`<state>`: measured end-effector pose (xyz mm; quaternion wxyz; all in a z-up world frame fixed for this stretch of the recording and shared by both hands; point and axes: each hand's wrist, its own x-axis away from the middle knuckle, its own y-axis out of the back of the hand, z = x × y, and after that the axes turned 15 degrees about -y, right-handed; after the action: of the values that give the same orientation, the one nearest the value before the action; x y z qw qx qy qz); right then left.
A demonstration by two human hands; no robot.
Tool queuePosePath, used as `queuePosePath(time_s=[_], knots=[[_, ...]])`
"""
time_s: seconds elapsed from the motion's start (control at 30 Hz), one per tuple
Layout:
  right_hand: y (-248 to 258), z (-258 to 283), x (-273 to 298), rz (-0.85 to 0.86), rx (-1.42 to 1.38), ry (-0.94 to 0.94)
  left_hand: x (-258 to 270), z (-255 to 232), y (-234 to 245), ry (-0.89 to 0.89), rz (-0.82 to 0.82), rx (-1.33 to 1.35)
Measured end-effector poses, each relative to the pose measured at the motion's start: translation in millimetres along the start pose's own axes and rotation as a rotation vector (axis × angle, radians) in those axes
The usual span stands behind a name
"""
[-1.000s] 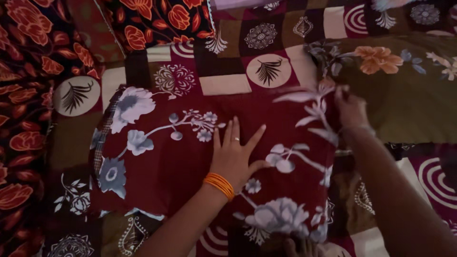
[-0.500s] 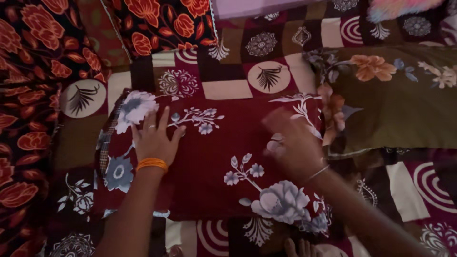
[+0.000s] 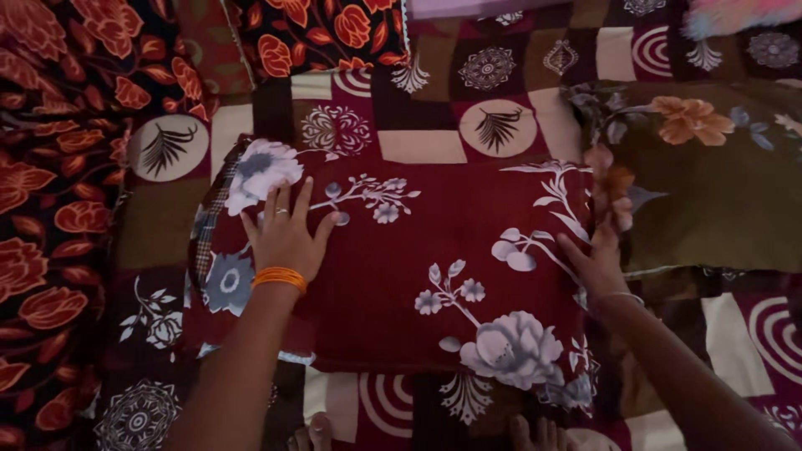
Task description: The person folds a floral-patterned pillow and a white patterned sheet by hand on a bed, smoothing the fabric and aligning the edges before setting them aside.
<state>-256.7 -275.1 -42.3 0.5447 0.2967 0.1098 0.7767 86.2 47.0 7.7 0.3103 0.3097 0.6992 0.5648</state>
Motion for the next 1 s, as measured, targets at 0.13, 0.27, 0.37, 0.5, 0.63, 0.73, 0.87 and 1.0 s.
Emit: queuePosePath(time_s=[0.13,0.27,0.37,0.5,0.63,0.73,0.87,1.0], knots=[[-4,-45,-19,0.210,-0.214,-0.550,-3,-8,1,0.053,0.017,0.026],[-12,-45,-44,0.171,0.051,-0.072,1,-15,2,0.018,-0.030,0.012],[0,15,-54,0.148,0.061,0.187,4,-23,2,-0.136,-0.069,-0.037],[66,132,-10,0.098,0.214,0.102,-4,-49,2,-0.226,-0.198,0.046],[109,206,44,0.186,0.001,-0.124,-11,-85,9,-0.331,-0.187,0.184],[119,193,48,0.054,0.275,0.029,-9,-118,6,-0.436,-0.007,0.097],[103,136,34,-0.162,0.652,0.154,5,-142,-4,-0.480,0.069,0.002],[35,107,26,-0.241,0.811,0.549,4,-134,-10,-0.492,0.010,0.026]])
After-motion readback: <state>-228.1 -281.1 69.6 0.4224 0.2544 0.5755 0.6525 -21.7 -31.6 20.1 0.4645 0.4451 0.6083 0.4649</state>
